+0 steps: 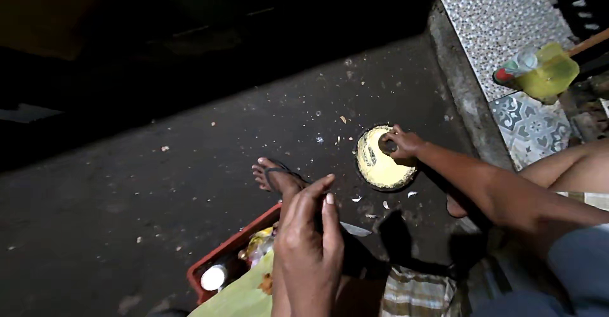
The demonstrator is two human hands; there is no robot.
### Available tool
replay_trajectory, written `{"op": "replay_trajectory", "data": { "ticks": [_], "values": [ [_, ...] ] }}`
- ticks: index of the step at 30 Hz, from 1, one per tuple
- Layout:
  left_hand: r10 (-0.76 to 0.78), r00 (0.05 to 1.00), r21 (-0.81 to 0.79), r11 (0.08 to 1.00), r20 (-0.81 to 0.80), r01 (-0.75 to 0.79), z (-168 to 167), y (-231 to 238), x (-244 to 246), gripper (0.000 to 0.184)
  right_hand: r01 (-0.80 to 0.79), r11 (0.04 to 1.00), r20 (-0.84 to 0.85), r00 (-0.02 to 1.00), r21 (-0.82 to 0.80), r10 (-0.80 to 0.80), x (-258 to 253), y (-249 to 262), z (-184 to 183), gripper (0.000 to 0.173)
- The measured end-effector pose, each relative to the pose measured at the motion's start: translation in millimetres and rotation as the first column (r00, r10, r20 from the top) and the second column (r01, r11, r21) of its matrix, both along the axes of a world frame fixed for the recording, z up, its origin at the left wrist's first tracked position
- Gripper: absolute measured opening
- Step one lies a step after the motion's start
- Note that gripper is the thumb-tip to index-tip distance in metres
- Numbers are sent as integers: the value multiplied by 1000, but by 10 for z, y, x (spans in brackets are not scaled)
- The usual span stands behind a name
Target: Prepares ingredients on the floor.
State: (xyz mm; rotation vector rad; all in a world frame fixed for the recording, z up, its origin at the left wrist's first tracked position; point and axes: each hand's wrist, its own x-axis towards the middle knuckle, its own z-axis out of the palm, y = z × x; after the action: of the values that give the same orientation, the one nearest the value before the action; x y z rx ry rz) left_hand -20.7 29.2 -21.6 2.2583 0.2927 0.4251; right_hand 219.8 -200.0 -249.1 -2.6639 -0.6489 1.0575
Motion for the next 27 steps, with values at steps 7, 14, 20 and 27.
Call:
{"op": "replay_trajectory", "data": {
  "ticks": [7,14,20,27],
  "values": [
    [-2,1000,-30,1000,-2,2,2,-52,49,29,60,996,-11,998,-71,-61,-603,-430,-6,62],
    [-8,999,50,999,-42,10,-97,-112,128,29,335,937,-103,940,105,-324,-533,-371,-116,70],
    [-5,999,50,999,-35,6,-78,-145,123,30,355,935,-106,930,9,-352,-941,-364,-68,72],
    [-3,1000,40,999,-31,5,-56,-140,156,28,100,995,70,992,23,-101,-512,214,-207,65]
  ]
}}
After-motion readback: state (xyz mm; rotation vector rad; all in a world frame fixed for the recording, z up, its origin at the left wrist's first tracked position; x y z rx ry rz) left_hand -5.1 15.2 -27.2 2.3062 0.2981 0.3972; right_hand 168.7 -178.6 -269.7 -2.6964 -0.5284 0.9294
